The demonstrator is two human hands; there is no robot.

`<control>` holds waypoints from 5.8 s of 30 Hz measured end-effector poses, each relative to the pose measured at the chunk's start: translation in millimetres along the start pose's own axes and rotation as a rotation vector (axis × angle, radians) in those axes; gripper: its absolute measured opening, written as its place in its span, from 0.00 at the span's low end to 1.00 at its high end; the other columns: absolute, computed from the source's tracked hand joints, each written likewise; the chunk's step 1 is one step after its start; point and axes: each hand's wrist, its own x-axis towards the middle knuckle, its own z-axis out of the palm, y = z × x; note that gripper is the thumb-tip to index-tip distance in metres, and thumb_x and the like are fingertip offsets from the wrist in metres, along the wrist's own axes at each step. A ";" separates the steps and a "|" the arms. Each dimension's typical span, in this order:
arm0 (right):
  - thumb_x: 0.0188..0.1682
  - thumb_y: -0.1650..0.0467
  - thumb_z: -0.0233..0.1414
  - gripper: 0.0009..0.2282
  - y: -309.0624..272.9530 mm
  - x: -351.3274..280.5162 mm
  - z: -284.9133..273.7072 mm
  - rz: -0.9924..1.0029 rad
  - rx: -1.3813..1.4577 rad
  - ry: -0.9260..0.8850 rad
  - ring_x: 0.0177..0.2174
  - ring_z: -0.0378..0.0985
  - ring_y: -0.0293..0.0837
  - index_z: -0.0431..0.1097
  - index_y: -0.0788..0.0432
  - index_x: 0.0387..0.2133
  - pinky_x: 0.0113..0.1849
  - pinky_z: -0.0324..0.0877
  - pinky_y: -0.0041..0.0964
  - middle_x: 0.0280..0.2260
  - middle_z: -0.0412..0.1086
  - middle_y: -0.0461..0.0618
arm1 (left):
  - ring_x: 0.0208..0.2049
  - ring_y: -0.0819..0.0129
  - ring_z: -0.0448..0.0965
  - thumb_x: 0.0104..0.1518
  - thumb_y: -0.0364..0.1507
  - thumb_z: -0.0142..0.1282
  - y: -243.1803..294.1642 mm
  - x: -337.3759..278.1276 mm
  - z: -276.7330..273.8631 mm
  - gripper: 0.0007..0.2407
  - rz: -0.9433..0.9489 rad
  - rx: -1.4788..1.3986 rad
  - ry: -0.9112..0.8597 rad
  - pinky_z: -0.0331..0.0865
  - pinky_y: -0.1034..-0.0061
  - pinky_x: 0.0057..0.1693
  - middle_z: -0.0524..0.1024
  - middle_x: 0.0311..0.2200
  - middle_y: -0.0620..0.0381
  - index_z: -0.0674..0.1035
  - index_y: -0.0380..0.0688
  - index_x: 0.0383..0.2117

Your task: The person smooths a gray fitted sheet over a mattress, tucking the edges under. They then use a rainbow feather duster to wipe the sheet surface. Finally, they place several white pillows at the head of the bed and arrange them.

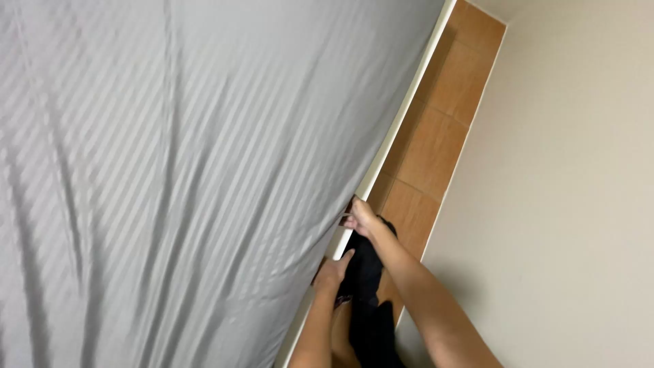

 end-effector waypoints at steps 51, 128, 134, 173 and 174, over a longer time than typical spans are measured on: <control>0.55 0.61 0.46 0.27 -49.1 -179.9 125.6 -1.188 -1.446 0.115 0.70 0.45 0.61 0.57 0.54 0.68 0.65 0.36 0.68 0.72 0.44 0.60 | 0.47 0.48 0.77 0.56 0.32 0.56 -109.1 -49.1 23.8 0.17 0.571 0.452 0.357 0.69 0.61 0.56 0.75 0.46 0.39 0.75 0.36 0.48; 0.43 0.50 0.61 0.46 29.4 -232.7 552.3 -0.226 -1.787 0.041 0.71 0.17 0.57 0.32 0.19 0.69 0.54 0.33 0.94 0.73 0.16 0.40 | 0.72 0.44 0.12 0.39 0.72 0.44 -320.6 -67.3 -441.5 0.56 0.402 1.183 0.099 0.24 0.22 0.65 0.20 0.73 0.37 0.30 0.65 0.72; 0.48 0.52 0.58 0.38 85.6 -165.0 533.3 -0.342 -1.723 -0.019 0.71 0.28 0.59 0.43 0.31 0.70 0.61 0.39 0.82 0.71 0.30 0.53 | 0.74 0.59 0.30 0.48 0.59 0.57 -354.7 -83.0 -495.1 0.50 0.518 1.112 0.283 0.29 0.25 0.67 0.35 0.75 0.59 0.40 0.57 0.72; 0.47 0.62 0.58 0.30 -63.2 -320.4 757.7 -0.814 -1.119 -0.039 0.63 0.58 0.64 0.59 0.56 0.64 0.61 0.59 0.47 0.66 0.48 0.71 | 0.64 0.49 0.64 0.57 0.40 0.60 -287.4 -153.4 -862.7 0.34 0.675 0.503 0.685 0.61 0.59 0.65 0.65 0.64 0.44 0.58 0.42 0.68; 0.47 0.62 0.57 0.30 -63.9 -319.5 772.7 -0.788 -1.142 -0.043 0.63 0.57 0.63 0.58 0.55 0.64 0.61 0.58 0.47 0.66 0.49 0.70 | 0.63 0.49 0.67 0.56 0.39 0.60 -295.7 -148.8 -874.8 0.34 0.681 0.480 0.698 0.63 0.59 0.64 0.67 0.62 0.43 0.59 0.42 0.68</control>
